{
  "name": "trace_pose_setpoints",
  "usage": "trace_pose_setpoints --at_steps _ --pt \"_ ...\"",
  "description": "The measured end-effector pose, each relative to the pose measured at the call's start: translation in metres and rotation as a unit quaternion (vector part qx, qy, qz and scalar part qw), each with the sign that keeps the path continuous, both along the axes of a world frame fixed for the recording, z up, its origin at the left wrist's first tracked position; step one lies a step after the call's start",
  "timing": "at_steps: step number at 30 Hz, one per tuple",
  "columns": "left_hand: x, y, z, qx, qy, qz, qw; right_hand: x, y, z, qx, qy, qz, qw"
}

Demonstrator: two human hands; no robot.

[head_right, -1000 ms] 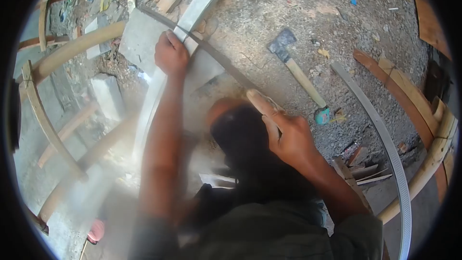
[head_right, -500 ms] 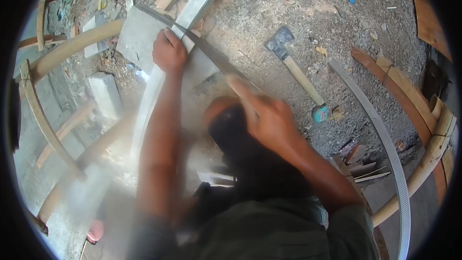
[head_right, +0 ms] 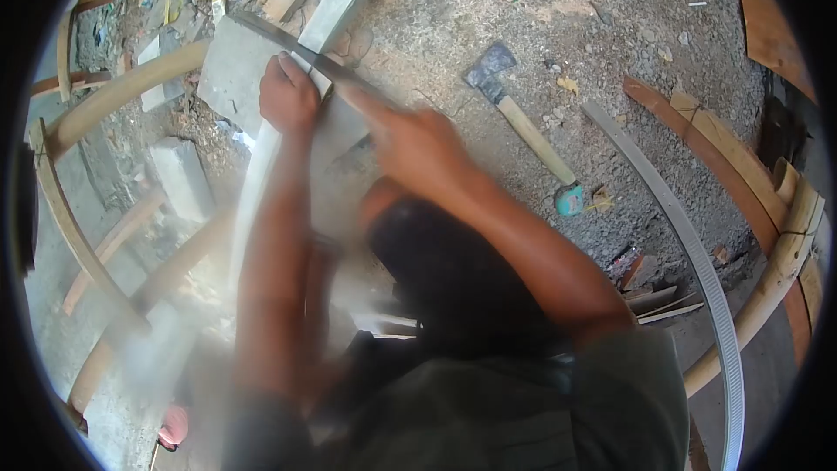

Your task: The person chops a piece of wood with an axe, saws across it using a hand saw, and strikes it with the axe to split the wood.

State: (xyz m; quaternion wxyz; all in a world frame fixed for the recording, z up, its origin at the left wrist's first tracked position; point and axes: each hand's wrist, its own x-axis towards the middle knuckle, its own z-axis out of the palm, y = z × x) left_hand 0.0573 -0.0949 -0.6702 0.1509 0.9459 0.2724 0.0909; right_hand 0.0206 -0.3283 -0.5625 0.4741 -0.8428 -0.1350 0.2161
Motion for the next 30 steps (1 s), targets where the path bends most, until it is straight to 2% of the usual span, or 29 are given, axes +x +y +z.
trace_pose_setpoints --at_steps 1,3,4,6,7,10,12,13,15,18,20,21,22,23,25,26,28,30 --pt "0.000 0.004 -0.003 0.001 0.000 -0.003 1.000 0.027 0.035 -0.015 -0.010 0.032 0.014 0.999" --pt "-0.003 0.010 -0.010 0.000 0.004 -0.026 1.000 0.052 0.076 -0.023 0.002 -0.048 -0.014 0.999" --pt "-0.012 0.002 -0.004 -0.005 0.012 -0.028 1.000 0.035 0.059 -0.016 -0.003 -0.040 -0.015 0.999" --pt "0.001 -0.003 0.007 -0.005 0.004 -0.013 1.000 0.000 0.005 0.008 -0.053 0.073 0.020 0.996" --pt "0.005 -0.004 0.008 -0.003 0.000 -0.003 1.000 -0.034 -0.033 0.022 -0.011 0.027 -0.013 0.999" --pt "-0.003 -0.001 0.005 0.026 -0.012 -0.005 1.000 -0.055 -0.046 0.031 0.033 -0.012 -0.038 0.999" --pt "0.001 -0.003 0.009 0.026 0.025 0.007 0.999 -0.036 -0.026 0.017 -0.014 0.019 -0.013 1.000" --pt "0.001 -0.001 0.008 0.026 0.021 0.007 0.999 -0.002 0.012 0.000 -0.050 0.057 0.012 0.997" --pt "-0.001 0.003 0.003 -0.010 -0.022 -0.020 1.000 0.048 0.075 -0.018 0.035 -0.043 -0.030 0.998" --pt "-0.003 0.002 0.007 -0.019 0.005 -0.037 0.999 0.020 0.054 -0.026 0.000 -0.053 -0.033 0.998" --pt "0.008 0.002 0.002 -0.029 0.002 -0.019 0.999 -0.021 -0.020 0.039 -0.066 0.103 0.007 0.992" --pt "0.004 0.003 -0.003 0.004 -0.002 -0.015 1.000 -0.054 -0.049 0.040 0.016 0.012 -0.054 0.998" --pt "-0.002 0.005 -0.006 0.039 -0.007 -0.011 0.999 -0.060 -0.056 0.042 0.019 0.019 -0.046 0.999" --pt "-0.001 0.002 0.002 0.019 0.012 -0.012 1.000 -0.057 -0.060 0.042 0.001 -0.008 -0.032 0.999" --pt "-0.005 0.002 0.001 0.014 0.008 -0.012 1.000 -0.045 -0.040 0.029 -0.034 0.009 -0.006 0.999" --pt "0.000 0.002 0.002 0.009 -0.006 -0.008 1.000 -0.014 -0.005 0.005 -0.046 0.039 0.015 0.998" --pt "0.002 0.004 0.004 -0.010 -0.001 -0.019 1.000 0.033 0.055 -0.023 0.004 -0.043 -0.001 0.999" --pt "-0.010 -0.002 0.005 -0.033 0.020 -0.019 0.999 0.032 0.059 -0.033 0.014 -0.064 -0.011 0.998"
